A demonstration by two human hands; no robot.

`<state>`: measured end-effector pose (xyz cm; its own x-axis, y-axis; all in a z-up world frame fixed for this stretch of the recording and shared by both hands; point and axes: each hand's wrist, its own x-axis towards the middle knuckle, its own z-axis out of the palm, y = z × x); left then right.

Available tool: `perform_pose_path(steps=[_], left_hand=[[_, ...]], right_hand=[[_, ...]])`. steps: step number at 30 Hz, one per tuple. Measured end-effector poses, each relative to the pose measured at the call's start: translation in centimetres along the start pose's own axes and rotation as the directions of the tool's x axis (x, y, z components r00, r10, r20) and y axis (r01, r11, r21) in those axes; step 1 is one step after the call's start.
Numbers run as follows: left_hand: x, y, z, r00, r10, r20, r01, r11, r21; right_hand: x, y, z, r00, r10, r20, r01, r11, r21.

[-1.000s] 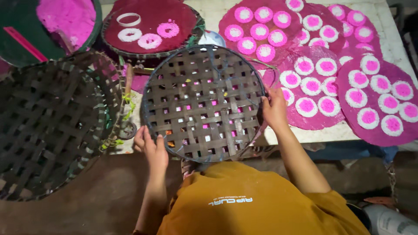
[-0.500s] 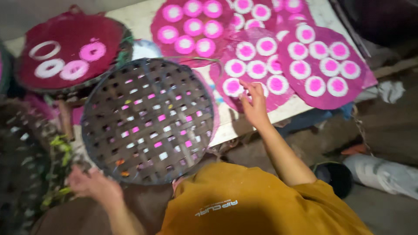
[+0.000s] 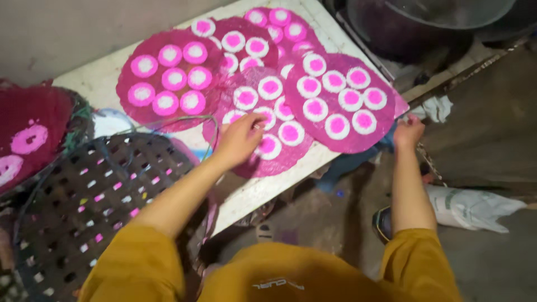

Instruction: The person prepares colorful disc-shaped crackers by applying white paste from a tub onto pink circular bases, arranging them on trays and lattice-work frames, and finally placing a loaded tray into a large steaming pot and covering it with a lid.

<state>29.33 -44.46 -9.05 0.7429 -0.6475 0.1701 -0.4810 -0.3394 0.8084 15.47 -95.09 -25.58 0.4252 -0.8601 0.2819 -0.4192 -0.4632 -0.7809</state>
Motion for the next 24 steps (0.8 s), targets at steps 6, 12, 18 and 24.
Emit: perform_pose_path(steps=[6,12,18,24], left_hand=[[16.7,-7.1,8.4,0.916,-0.399,-0.041,0.384,0.844,0.375],[22.5,-10.0,12.2,0.851,-0.524,-0.041,0.429,0.648,0.629],[23.7,-8.9,12.1,0.742,-0.664,0.094,0.395,0.546,0.739],[24.5,-9.1,13.4,0.857,-0.514,0.032,0.415,0.726,0.548]], right_hand=[[1.7,-0.3,1.3,0.995,0.053,0.090,-0.038,0.987,-0.156],[1.8,-0.1,2.2,0.982,0.137,0.132,-0.140,0.990,0.017],[2.0,1.0,2.5,0.976,0.166,0.141,-0.177,0.982,0.063],[2.9,-0.8,2.6,0.994,-0.084,0.064,0.098,0.958,-0.269]])
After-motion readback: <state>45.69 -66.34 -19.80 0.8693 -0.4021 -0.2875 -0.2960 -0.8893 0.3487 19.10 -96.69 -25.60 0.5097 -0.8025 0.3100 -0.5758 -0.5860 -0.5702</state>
